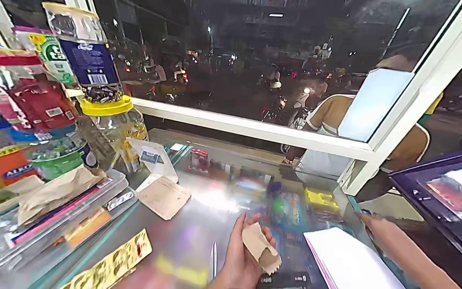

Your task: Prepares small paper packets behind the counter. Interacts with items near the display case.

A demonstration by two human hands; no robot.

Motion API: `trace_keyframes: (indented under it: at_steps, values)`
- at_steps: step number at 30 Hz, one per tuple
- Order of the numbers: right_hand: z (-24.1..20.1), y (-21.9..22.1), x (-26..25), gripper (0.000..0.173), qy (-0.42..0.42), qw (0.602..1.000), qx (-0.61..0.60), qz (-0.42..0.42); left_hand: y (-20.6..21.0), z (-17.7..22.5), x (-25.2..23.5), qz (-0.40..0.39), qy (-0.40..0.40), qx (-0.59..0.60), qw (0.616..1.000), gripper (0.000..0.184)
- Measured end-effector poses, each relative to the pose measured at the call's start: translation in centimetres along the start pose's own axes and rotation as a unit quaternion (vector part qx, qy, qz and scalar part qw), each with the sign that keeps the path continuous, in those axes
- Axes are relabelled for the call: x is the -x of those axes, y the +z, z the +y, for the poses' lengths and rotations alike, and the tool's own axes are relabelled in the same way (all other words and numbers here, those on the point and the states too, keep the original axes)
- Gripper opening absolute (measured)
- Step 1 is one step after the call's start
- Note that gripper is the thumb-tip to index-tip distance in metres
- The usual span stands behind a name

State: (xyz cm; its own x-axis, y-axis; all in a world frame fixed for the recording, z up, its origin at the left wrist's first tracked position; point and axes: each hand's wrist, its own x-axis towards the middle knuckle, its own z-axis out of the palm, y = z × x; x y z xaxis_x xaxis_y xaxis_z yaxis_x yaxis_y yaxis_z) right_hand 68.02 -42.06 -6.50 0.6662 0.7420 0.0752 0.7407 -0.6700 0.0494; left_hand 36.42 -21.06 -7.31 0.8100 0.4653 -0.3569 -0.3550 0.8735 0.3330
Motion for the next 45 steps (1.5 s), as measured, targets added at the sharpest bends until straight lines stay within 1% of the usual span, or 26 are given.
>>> trace_keyframes:
  at_steps: [1,2,3,4,5,6,8,9,11,14,16,19,24,29,31,34,36,38,41,45]
  values:
    - [-1.0,-0.8,0.7,0.035,-0.042,0.997,-0.022,0.060,0.0,0.1,0.0,0.007,0.004,0.005,1.000,0.056]
    - [-2.4,-1.7,1.7,0.034,-0.094,0.986,-0.049,0.130,0.1,0.2,0.0,0.016,0.008,0.013,1.000,0.057]
    - [-4.3,-2.8,2.7,0.032,-0.154,0.963,-0.077,0.206,0.1,0.2,0.0,0.023,0.011,0.022,0.999,0.058]
    - [-6.4,-3.6,3.6,0.031,-0.215,0.928,-0.097,0.287,0.1,0.3,-0.1,0.030,0.012,0.030,0.999,0.059]
    - [-8.8,-4.4,4.6,0.028,-0.263,0.891,-0.136,0.345,0.2,0.3,-0.1,0.037,0.013,0.036,0.999,0.060]
    - [-11.1,-5.1,5.7,0.023,-0.307,0.857,-0.192,0.366,0.2,0.2,-0.1,0.044,0.015,0.039,0.998,0.061]
    - [-15.2,-5.7,7.8,0.019,-0.387,0.801,-0.298,0.346,0.2,0.1,0.1,0.054,0.014,0.043,0.997,0.064]
    - [-16.8,-5.6,8.4,0.018,-0.425,0.775,-0.328,0.333,0.2,0.0,0.1,0.059,0.014,0.045,0.997,0.065]
    - [-19.0,-5.3,8.8,0.018,-0.489,0.742,-0.329,0.320,0.2,-0.1,0.2,0.060,0.015,0.045,0.997,0.066]
    - [-19.9,-4.7,7.9,0.016,-0.556,0.716,-0.232,0.352,0.2,0.0,0.4,0.063,0.016,0.049,0.997,0.069]
    - [-19.5,-5.5,8.1,0.016,-0.571,0.722,-0.182,0.346,0.1,0.4,0.3,0.059,0.016,0.057,0.997,0.071]
    - [-18.7,-6.6,8.6,0.014,-0.570,0.746,-0.117,0.325,0.0,0.9,0.1,0.057,0.019,0.069,0.996,0.071]
    - [-19.7,-5.9,8.7,0.014,-0.573,0.734,-0.102,0.350,0.0,0.7,0.2,0.061,0.025,0.061,0.996,0.070]
    - [-20.6,-5.4,8.8,0.022,-0.571,0.750,-0.060,0.328,0.1,0.5,0.1,0.074,0.045,0.048,0.995,0.069]
    - [-20.4,-5.7,9.1,0.023,-0.581,0.752,-0.068,0.304,0.2,0.9,0.1,0.078,0.043,0.065,0.994,0.068]
    - [-20.4,-5.7,9.2,0.022,-0.579,0.753,-0.130,0.284,0.2,1.3,0.1,0.064,0.041,0.079,0.994,0.070]
    - [-20.6,-4.8,9.0,0.019,-0.562,0.753,-0.177,0.293,0.2,1.2,0.1,0.055,0.044,0.083,0.994,0.070]
    - [-20.9,-4.0,8.8,0.018,-0.542,0.758,-0.183,0.314,0.0,1.3,0.1,0.048,0.049,0.082,0.994,0.070]
    - [-21.2,-3.8,8.6,0.021,-0.528,0.763,-0.122,0.351,-0.1,1.2,0.0,0.038,0.059,0.086,0.994,0.067]
    - [-21.9,-3.3,7.9,0.027,-0.524,0.770,-0.068,0.357,0.2,1.2,-0.1,0.057,0.068,0.088,0.992,0.064]
